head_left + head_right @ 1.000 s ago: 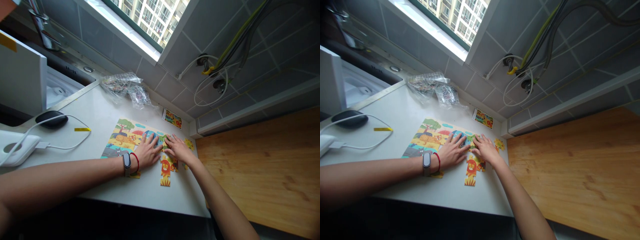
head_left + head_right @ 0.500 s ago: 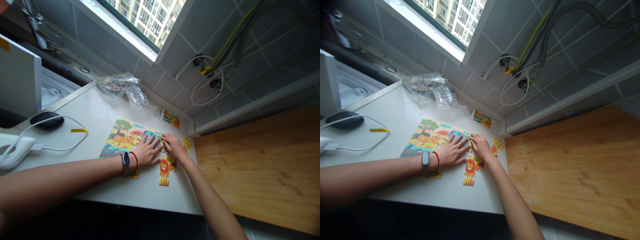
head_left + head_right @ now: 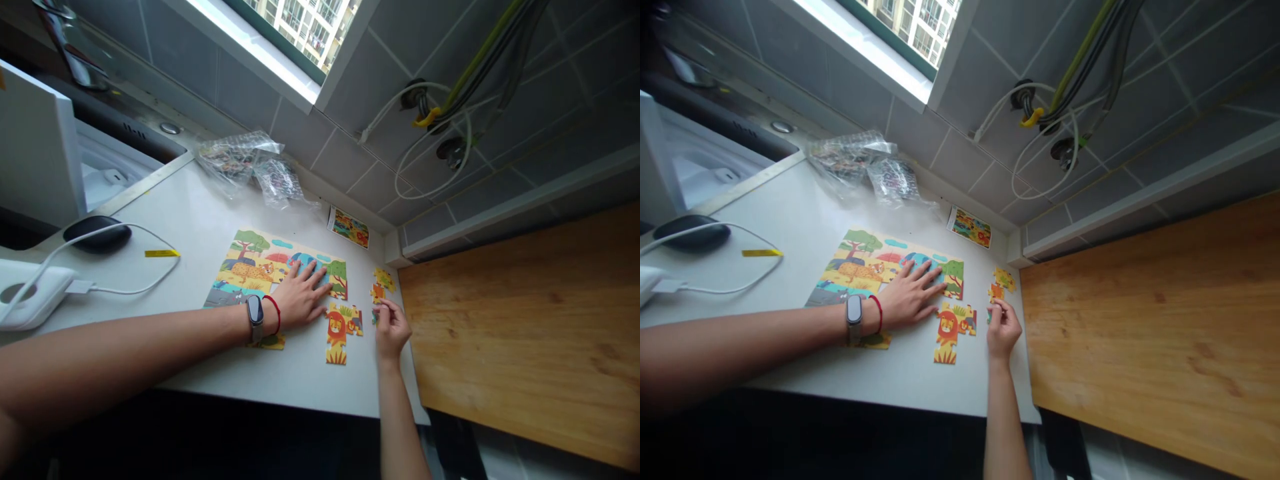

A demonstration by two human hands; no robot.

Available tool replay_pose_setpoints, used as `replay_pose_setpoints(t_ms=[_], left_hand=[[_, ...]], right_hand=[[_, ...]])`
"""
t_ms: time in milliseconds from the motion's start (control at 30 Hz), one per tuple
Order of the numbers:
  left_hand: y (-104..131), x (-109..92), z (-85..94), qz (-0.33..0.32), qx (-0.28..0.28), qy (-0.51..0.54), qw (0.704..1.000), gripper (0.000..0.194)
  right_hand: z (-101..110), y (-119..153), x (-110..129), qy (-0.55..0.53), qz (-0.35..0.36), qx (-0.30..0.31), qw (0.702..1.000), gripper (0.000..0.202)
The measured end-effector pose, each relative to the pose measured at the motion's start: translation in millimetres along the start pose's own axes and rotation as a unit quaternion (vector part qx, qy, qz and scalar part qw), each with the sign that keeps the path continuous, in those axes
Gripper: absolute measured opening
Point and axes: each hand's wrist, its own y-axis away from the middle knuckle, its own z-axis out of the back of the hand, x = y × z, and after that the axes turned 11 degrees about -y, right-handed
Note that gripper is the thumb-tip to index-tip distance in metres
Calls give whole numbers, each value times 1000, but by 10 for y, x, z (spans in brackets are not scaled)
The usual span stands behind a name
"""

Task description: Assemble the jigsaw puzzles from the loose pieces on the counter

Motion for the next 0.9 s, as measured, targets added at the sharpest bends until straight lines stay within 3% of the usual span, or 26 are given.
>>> replay_pose_setpoints(t_ms=[67, 133, 233, 367, 467, 600, 700, 800, 900], left_hand=[[7, 3, 25, -7, 10, -8, 1000, 56], [9, -2, 52, -14, 21, -23, 999, 56], [-9, -11, 82, -22, 38, -57, 997, 57], [-85, 30, 157, -52, 71, -96, 992, 60], [-223, 112, 324, -94, 111, -96, 985, 58], [-611, 204, 625, -121, 203, -31, 971, 37], [-1032, 194, 749, -107, 269, -37, 956, 40], [-1420, 98, 721, -91, 335, -36, 937, 49], [-1665, -28, 587, -73, 426, -25, 901, 53]], right_hand=[[69, 22, -34, -74, -67, -97, 990, 21], [84, 2, -38, -129, -107, -148, 975, 21], [49, -26, -18, -176, -151, -120, 965, 25], [12, -8, -15, -183, -144, -49, 971, 29], [32, -5, -46, -199, -144, -65, 967, 29], [61, -12, -87, -238, -155, -81, 956, 29], [64, -12, -98, -254, -159, -78, 951, 28], [67, -13, -106, -269, -168, -87, 944, 26], [70, -13, -115, -279, -172, -90, 941, 25]])
